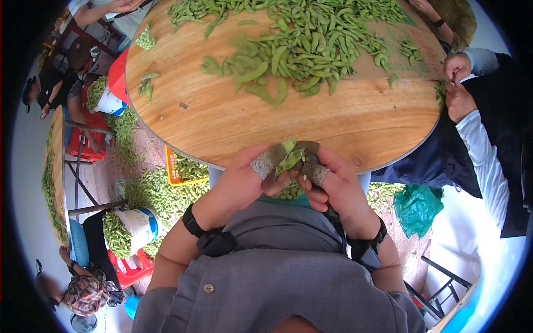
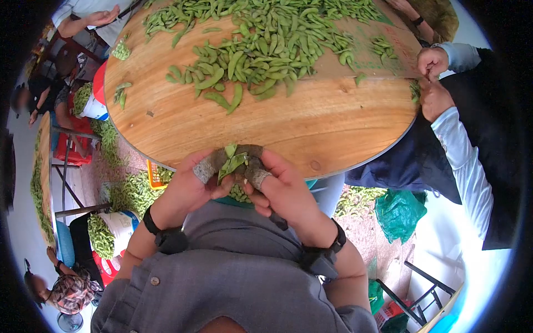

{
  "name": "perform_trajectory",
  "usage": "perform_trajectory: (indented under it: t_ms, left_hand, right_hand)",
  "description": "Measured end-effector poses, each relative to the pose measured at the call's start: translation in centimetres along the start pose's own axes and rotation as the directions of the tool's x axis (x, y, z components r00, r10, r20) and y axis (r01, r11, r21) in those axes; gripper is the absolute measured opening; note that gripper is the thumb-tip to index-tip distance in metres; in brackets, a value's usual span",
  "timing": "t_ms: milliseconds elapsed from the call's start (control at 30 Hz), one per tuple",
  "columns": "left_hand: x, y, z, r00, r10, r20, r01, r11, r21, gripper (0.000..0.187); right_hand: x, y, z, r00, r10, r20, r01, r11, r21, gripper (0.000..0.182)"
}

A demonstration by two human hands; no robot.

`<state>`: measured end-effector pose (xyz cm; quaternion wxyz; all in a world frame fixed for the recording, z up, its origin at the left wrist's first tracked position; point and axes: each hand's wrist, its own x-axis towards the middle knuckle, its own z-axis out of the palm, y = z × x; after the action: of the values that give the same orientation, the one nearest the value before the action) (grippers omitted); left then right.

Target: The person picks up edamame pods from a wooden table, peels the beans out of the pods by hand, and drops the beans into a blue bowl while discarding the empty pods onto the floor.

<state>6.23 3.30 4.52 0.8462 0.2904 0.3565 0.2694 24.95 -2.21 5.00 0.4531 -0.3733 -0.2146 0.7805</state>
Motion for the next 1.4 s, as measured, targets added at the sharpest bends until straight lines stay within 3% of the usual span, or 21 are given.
perform_trajectory:
  t_ms: [33,100,133,200,233,300,333,533,600,667,700,833,900,1000,1067,1100,1167,1233,1267,1333,1400]
  left_hand:
    - [0.1,-0.1,-0.5,1.000,-0.003,-0.001,0.003,1.000,0.002,0.018]
    - [0.5,-0.4,-1.7,0.988,0.129,0.090,-0.156,0.865,0.476,0.016]
    - [0.4,-0.3,-1.6,0.988,0.127,0.089,-0.155,0.865,0.477,0.016]
    - [0.2,0.0,-1.1,0.936,0.298,0.186,-0.320,0.503,0.803,0.014]
    - [0.2,0.0,-1.0,0.936,0.297,0.188,-0.321,0.503,0.803,0.014]
    - [0.0,0.0,-1.0,0.836,0.388,0.387,-0.483,0.189,0.855,0.018]
    - [-0.2,0.0,-0.9,0.836,0.391,0.386,-0.483,0.188,0.855,0.018]
    - [-0.8,-0.8,-1.4,0.871,0.282,0.403,-0.467,0.218,0.857,0.015]
    - [-1.1,-0.6,-0.7,0.938,0.216,0.270,-0.346,0.580,0.738,0.014]
    - [-1.0,-1.5,-1.5,0.921,0.219,0.321,-0.388,0.479,0.787,0.014]
    - [-1.0,-1.7,-1.7,0.903,0.217,0.370,-0.427,0.371,0.824,0.015]
    - [-2.0,-0.7,-1.7,0.931,0.245,0.272,-0.354,0.410,0.841,0.025]
    - [-2.4,0.1,-2.0,0.967,0.256,0.009,-0.185,0.677,0.713,0.033]
    - [-2.5,0.2,-3.3,0.971,0.236,-0.047,-0.138,0.706,0.694,0.036]
    - [-2.3,-0.4,-2.8,0.949,0.310,0.050,-0.227,0.566,0.793,0.038]
    - [-2.2,-0.8,-2.4,0.917,0.367,0.154,-0.306,0.406,0.861,0.040]
    - [-2.2,-1.3,-1.3,0.914,0.352,0.201,-0.342,0.402,0.849,0.044]
    - [-2.1,-1.4,-0.8,0.896,0.306,0.323,-0.422,0.352,0.835,0.054]
    - [-2.1,-0.9,-0.4,0.893,0.306,0.330,-0.428,0.350,0.833,0.054]
    - [-2.5,0.2,0.3,0.983,0.014,0.185,-0.095,0.895,0.436,0.053]
    - [-2.3,-0.5,-0.3,0.975,0.031,0.221,-0.089,0.963,0.255,0.052]
  right_hand:
    - [0.2,0.3,-0.2,1.000,0.000,-0.001,0.000,1.000,0.004,0.040]
    - [0.7,1.0,-0.6,0.902,-0.408,-0.138,0.238,0.739,-0.630,0.040]
    - [0.6,0.7,-0.5,0.903,-0.408,-0.139,0.238,0.741,-0.628,0.040]
    - [0.4,-0.4,0.0,0.786,-0.592,0.179,0.308,0.124,-0.943,0.042]
    - [1.0,-0.3,-0.1,0.712,-0.627,0.316,0.356,-0.066,-0.932,0.038]
    - [1.4,0.1,-0.4,0.737,-0.596,0.319,0.332,-0.092,-0.939,0.034]
    - [1.6,0.1,-0.5,0.763,-0.562,0.321,0.310,-0.117,-0.943,0.029]
    - [1.8,0.1,-1.1,0.819,-0.441,0.366,0.411,0.008,-0.912,0.028]
    - [1.7,0.3,-1.4,0.835,-0.455,0.309,0.383,0.078,-0.920,0.027]
    - [1.5,0.6,-1.4,0.849,-0.464,0.251,0.355,0.151,-0.923,0.027]
    - [1.4,0.9,-1.1,0.834,-0.484,0.264,0.338,0.069,-0.939,0.028]
    - [-0.2,1.4,-0.3,0.766,-0.581,0.277,0.261,-0.113,-0.959,0.031]
    - [-1.2,1.6,-0.1,0.794,-0.517,0.320,0.310,-0.108,-0.945,0.033]
    - [-0.8,3.3,-0.4,0.791,-0.480,0.379,0.375,-0.110,-0.921,0.028]
    - [-0.5,3.8,-0.4,0.764,-0.507,0.399,0.393,-0.124,-0.911,0.022]
    - [-0.5,3.6,-0.2,0.770,-0.567,0.291,0.304,-0.076,-0.950,0.024]
    - [-0.3,2.9,0.3,0.762,-0.622,0.179,0.212,-0.022,-0.977,0.026]
    - [0.3,1.9,0.6,0.936,-0.295,-0.191,0.095,0.736,-0.671,0.025]
    - [0.4,1.7,0.5,0.934,-0.301,-0.193,0.098,0.734,-0.672,0.025]
    - [0.8,2.0,-0.1,0.968,-0.228,-0.107,0.169,0.902,-0.397,0.024]
    - [1.2,2.7,-0.7,0.975,-0.215,-0.058,0.195,0.949,-0.250,0.022]
